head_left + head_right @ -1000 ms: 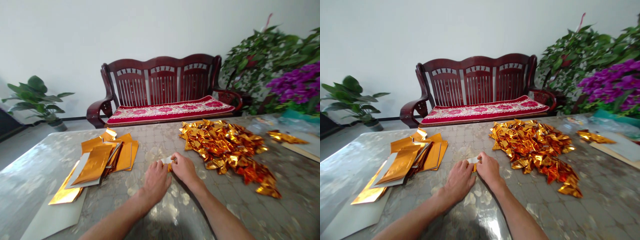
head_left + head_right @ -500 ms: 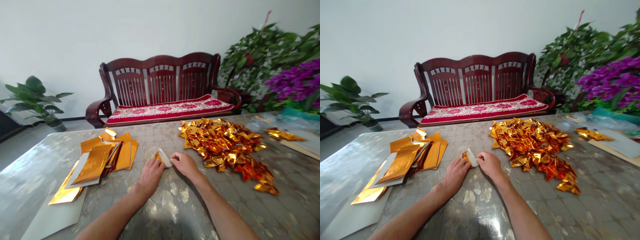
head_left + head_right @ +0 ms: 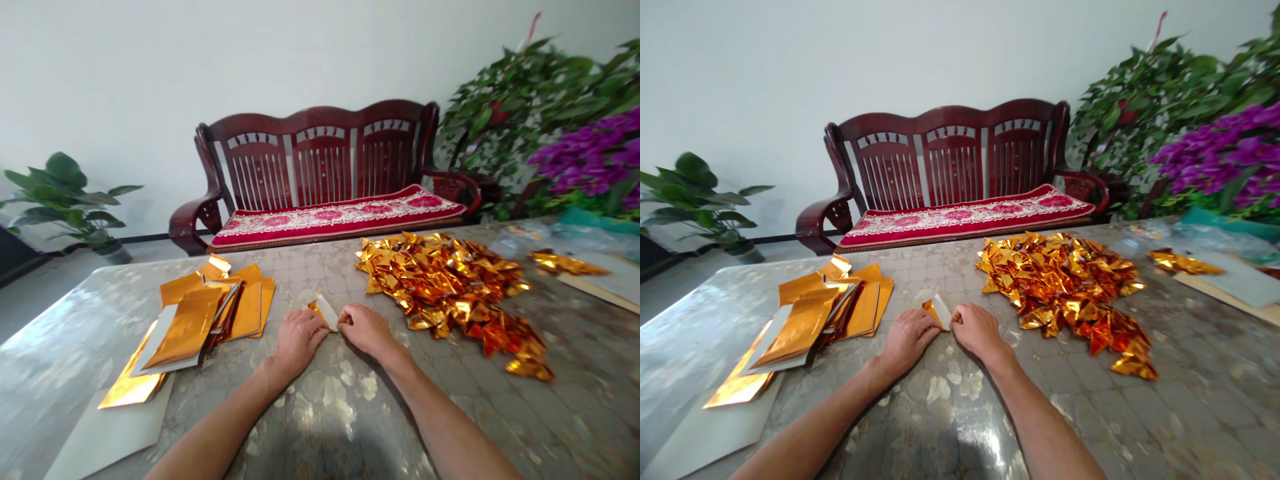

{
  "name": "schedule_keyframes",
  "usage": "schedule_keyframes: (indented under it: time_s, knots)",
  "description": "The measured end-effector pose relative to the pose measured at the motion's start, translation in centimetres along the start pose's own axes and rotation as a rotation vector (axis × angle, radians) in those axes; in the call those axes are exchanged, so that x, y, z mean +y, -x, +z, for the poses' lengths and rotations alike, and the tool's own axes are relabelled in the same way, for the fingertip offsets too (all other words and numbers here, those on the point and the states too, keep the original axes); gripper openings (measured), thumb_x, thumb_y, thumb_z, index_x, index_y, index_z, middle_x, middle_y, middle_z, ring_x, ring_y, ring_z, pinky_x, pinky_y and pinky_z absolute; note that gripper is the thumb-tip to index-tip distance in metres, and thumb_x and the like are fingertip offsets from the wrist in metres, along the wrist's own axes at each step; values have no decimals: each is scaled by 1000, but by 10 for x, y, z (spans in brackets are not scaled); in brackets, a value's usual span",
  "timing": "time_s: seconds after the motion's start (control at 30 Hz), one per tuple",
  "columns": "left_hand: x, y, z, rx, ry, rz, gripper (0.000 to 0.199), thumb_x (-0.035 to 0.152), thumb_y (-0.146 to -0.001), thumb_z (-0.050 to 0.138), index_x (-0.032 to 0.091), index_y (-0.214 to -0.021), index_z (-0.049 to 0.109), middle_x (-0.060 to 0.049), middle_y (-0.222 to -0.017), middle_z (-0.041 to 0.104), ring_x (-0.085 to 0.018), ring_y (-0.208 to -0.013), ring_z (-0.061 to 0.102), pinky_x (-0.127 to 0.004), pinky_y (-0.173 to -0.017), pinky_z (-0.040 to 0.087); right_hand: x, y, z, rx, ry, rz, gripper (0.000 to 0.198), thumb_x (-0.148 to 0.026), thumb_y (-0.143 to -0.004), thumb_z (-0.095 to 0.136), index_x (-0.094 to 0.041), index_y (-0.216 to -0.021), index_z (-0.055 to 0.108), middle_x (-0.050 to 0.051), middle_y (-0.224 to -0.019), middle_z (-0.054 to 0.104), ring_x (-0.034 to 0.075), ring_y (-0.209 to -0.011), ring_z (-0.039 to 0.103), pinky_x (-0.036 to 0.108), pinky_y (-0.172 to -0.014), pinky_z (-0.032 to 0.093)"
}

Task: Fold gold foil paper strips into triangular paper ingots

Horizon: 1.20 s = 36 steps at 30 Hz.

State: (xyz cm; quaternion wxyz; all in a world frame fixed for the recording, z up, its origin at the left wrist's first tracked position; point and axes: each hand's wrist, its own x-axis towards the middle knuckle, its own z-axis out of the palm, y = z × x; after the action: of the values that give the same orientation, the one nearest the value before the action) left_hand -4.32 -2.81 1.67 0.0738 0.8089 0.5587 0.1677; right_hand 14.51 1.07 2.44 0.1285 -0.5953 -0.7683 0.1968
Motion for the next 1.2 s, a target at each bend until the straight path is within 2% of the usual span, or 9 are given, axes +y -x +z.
schedule_keyframes:
  time_s: [0.17,0.37,0.6,0.87,1.2]
  knots:
    - [0,-1,5,25,58,-48,20,33,-96,55,23,-89,71,-3,-92,67,-20,-93,59,-32,-85,41,-1,1,-2,-2,2,-13,6,-24,-79,61,-24,-80,67,-1,-88,69,13,-77,58,25,-61,27]
    - [8,-3,7,39,-44,-112,22,32,-97,53,21,-82,66,-2,-87,66,-20,-88,59,-31,-79,39,-1,2,-2,-7,-13,-25,6,-25,-80,61,-23,-80,67,-1,-88,68,13,-78,58,25,-61,27]
    - [15,-4,11,51,-134,-169,18,27,-96,53,20,-83,63,-4,-90,66,-22,-89,59,-32,-78,40,1,0,-1,-3,-21,-45,5,-25,-79,62,-23,-79,67,-1,-87,68,14,-79,58,25,-61,27]
    - [18,-6,11,35,-104,-233,16,27,-95,54,20,-84,64,-6,-92,66,-22,-92,61,-32,-81,43,5,-1,1,-3,-27,-63,6,-26,-80,61,-24,-80,66,-1,-87,68,13,-79,58,25,-61,27]
    - [18,-4,11,45,-55,-284,14,29,-94,57,20,-86,63,-5,-92,64,-20,-89,61,-29,-77,43,8,-3,4,10,-36,-98,5,-25,-81,61,-24,-83,66,-1,-89,70,15,-81,60,24,-63,28]
